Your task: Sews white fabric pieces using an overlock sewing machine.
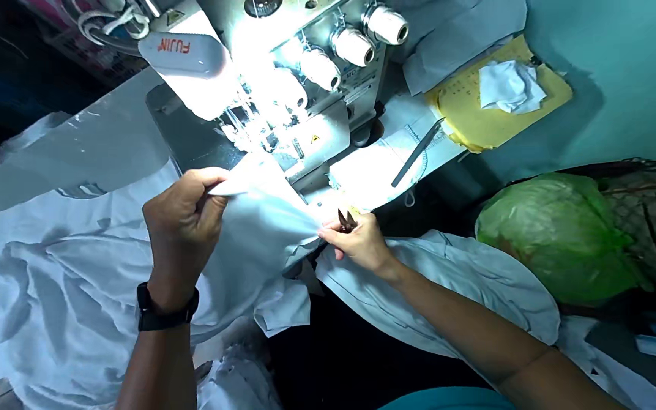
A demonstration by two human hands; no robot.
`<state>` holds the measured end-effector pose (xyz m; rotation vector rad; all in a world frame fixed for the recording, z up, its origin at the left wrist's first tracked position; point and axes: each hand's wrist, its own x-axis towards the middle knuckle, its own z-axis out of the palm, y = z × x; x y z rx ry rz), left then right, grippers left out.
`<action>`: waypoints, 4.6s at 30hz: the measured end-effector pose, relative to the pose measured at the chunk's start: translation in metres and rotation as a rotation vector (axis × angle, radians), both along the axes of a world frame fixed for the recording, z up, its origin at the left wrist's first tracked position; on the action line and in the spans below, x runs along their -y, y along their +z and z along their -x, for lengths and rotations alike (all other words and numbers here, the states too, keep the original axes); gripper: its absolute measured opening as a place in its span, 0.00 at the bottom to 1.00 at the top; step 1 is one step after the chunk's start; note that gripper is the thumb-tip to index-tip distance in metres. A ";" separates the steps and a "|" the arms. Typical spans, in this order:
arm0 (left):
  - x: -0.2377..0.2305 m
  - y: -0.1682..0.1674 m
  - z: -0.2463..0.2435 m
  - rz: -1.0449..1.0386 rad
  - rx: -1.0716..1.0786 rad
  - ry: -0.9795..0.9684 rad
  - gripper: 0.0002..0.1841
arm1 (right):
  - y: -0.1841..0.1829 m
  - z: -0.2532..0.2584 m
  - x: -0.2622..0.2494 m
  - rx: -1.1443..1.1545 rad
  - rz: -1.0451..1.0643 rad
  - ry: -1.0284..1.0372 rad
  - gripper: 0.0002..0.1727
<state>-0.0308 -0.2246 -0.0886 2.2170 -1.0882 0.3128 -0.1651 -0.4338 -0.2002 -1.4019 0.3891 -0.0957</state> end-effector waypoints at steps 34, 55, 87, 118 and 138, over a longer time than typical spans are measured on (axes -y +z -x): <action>0.057 -0.049 0.039 -0.214 0.257 0.404 0.19 | 0.016 0.031 0.006 0.291 0.162 0.161 0.06; 0.039 -0.006 -0.122 0.046 -0.214 0.430 0.26 | 0.034 -0.081 -0.012 0.666 0.897 -0.162 0.09; -0.075 -0.058 0.170 0.265 0.167 0.471 0.05 | 0.036 -0.018 -0.099 1.023 1.145 0.197 0.12; 0.034 -0.011 -0.075 0.092 -0.079 0.395 0.15 | -0.030 -0.064 0.034 0.381 0.706 -0.202 0.06; -0.088 -0.058 0.086 0.016 0.003 0.266 0.08 | -0.021 -0.056 0.037 0.405 0.451 -0.245 0.14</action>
